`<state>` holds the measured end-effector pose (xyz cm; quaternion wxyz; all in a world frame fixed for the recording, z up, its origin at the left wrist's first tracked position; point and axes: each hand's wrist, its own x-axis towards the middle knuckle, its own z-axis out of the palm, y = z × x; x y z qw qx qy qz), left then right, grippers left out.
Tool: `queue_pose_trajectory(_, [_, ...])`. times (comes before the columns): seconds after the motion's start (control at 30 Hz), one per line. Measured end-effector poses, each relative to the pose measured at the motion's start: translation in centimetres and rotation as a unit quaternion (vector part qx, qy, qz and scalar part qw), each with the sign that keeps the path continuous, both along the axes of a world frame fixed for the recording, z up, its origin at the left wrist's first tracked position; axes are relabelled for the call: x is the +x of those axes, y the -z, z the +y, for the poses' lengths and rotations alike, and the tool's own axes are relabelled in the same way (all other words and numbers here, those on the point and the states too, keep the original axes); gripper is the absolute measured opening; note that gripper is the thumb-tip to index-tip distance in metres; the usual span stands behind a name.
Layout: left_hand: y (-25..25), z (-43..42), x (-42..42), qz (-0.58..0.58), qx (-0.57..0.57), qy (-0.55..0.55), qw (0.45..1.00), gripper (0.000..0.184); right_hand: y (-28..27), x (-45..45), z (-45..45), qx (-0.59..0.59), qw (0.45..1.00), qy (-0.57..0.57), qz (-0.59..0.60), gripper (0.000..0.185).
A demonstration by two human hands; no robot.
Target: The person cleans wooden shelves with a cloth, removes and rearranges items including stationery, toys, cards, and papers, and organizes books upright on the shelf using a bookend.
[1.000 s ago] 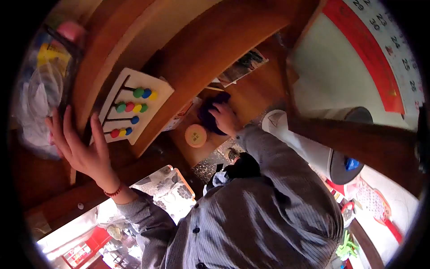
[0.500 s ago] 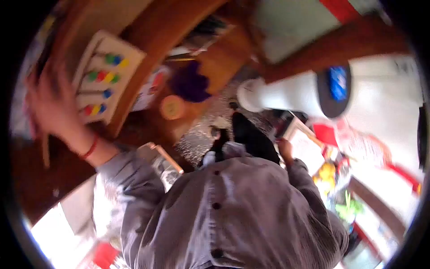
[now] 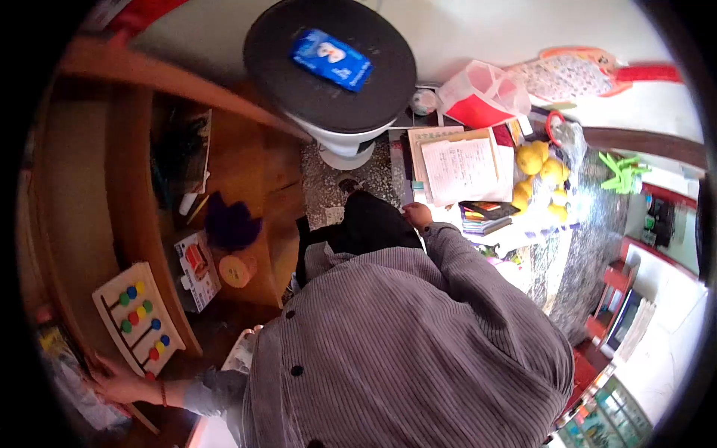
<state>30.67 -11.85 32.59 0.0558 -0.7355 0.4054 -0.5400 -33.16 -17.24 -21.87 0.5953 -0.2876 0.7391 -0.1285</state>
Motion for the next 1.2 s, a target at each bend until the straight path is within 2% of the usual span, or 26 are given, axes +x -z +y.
queue_pose_trajectory(0.1, [-0.2,0.5,2.3,-0.04,0.014,-0.038,0.998,0.048,-5.9,0.5,-0.4,0.09,0.984,0.148,-0.03,0.018])
queue_pose_trajectory(0.2, [-0.1,-0.7,-1.0,-0.063,0.02,-0.087,0.994,0.045,-4.5,-0.2,2.6,0.091,0.964,0.241,-0.059,0.021])
queue_pose_trajectory(0.23, [0.1,0.2,1.6,-0.084,0.032,-0.084,0.992,0.043,-4.4,0.1,3.9,0.094,0.956,0.275,-0.05,0.023])
queue_pose_trajectory(0.27, [0.1,0.2,1.7,-0.067,0.024,-0.067,0.995,0.043,-3.6,0.0,5.6,0.033,0.996,0.064,0.055,0.024])
queue_pose_trajectory(0.3, [0.1,0.1,1.6,-0.049,0.015,-0.051,0.997,0.043,-2.1,-0.1,7.6,-0.028,0.975,-0.152,0.157,0.025])
queue_pose_trajectory(0.33, [0.2,0.1,1.5,-0.032,0.006,-0.036,0.999,0.043,-1.3,-0.1,8.9,-0.087,0.895,-0.361,0.249,0.026])
queue_pose_trajectory(0.37, [0.3,0.1,1.5,-0.044,0.004,-0.039,0.998,0.041,-1.5,0.7,9.1,0.03,0.92,-0.346,0.183,0.028])
queue_pose_trajectory(0.43, [0.3,-0.1,1.4,-0.07,0.001,-0.041,0.997,0.038,0.1,1.5,11.5,0.06,0.969,-0.213,0.107,0.034])
queue_pose_trajectory(0.5, [0.1,-0.7,-0.8,-0.079,0.007,-0.02,0.997,0.034,4.5,1.0,14.1,0.059,0.974,-0.206,0.08,0.038])
queue_pose_trajectory(0.63, [0.5,-0.8,1.4,-0.083,-0.019,-0.048,0.995,0.041,1.3,2.2,12.1,0.066,0.982,-0.169,0.061,0.041])
queue_pose_trajectory(0.7, [0.6,-0.9,1.3,-0.083,-0.028,-0.039,0.995,0.041,-3.1,3.4,10.4,0.104,0.986,-0.103,0.084,0.042])
queue_pose_trajectory(0.77, [0.9,-0.9,1.5,-0.082,-0.038,-0.029,0.995,0.041,-4.5,2.5,10.2,0.117,0.99,-0.06,0.056,0.041])
queue_pose_trajectory(0.87, [0.9,-0.6,2.3,-0.086,-0.038,-0.027,0.995,0.041,-1.1,-1.6,12.0,0.18,0.974,0.049,0.131,0.037])
queue_pose_trajectory(0.9, [0.7,-0.3,2.5,-0.09,-0.025,-0.034,0.995,0.041,-1.9,-3.7,13.1,0.07,0.959,-0.115,0.249,0.036])
queue_pose_trajectory(0.93, [0.6,-0.4,2.5,-0.095,-0.012,-0.041,0.995,0.041,-3.4,-5.5,14.0,-0.041,0.894,-0.274,0.353,0.035])
queue_pose_trajectory(0.97, [0.6,-0.6,2.0,-0.092,-0.011,-0.047,0.995,0.041,-1.8,-7.2,14.6,0.054,0.929,0.091,0.355,0.036])
queue_pose_trajectory(1.0, [0.5,-0.7,1.3,-0.09,-0.01,-0.053,0.994,0.042,1.5,-11.5,16.9,0.106,0.915,0.011,0.388,0.044])
queue_pose_trajectory(1.07, [0.6,-1.0,0.6,-0.098,-0.014,-0.065,0.993,0.043,-6.8,-12.2,14.1,0.092,0.851,0.267,0.442,0.049])
queue_pose_trajectory(1.1, [0.7,-0.9,0.8,-0.107,-0.019,-0.07,0.992,0.044,-4.3,-15.6,15.9,0.073,0.846,0.309,0.427,0.05])
queue_pose_trajectory(1.13, [0.8,-1.0,1.2,-0.116,-0.025,-0.074,0.99,0.045,-5.1,-16.5,15.7,0.014,0.812,0.33,0.482,0.05])
queue_pose_trajectory(1.17, [0.9,-0.7,1.9,-0.112,-0.022,-0.07,0.991,0.046,-8.1,-16.5,14.1,-0.009,0.794,0.385,0.47,0.048])
queue_pose_trajectory(1.2, [0.9,-0.2,2.9,-0.107,-0.019,-0.066,0.992,0.046,-8.2,-17.5,13.8,-0.013,0.777,0.384,0.5,0.046])
